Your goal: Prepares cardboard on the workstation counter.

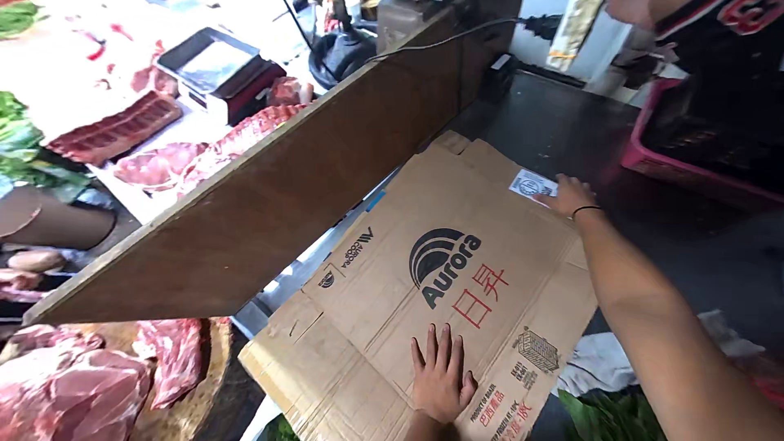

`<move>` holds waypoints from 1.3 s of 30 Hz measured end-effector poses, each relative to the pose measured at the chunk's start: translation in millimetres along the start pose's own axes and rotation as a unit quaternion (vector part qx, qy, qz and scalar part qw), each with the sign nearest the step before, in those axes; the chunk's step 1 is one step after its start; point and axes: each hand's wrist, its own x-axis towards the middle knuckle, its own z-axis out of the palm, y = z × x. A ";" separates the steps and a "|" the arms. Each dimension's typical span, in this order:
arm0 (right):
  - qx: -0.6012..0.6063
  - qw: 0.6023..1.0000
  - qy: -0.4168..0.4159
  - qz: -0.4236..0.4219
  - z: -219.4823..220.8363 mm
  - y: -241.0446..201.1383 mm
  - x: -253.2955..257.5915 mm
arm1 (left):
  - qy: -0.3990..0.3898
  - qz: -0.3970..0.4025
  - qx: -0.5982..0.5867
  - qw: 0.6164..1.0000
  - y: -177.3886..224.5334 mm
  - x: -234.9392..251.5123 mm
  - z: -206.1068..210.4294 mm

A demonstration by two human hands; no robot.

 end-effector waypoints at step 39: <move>-0.081 0.987 0.000 -0.140 2.4 -30.7 -96.1 | 0.015 0.011 -0.002 1.000 -4.5 5.0 -10.3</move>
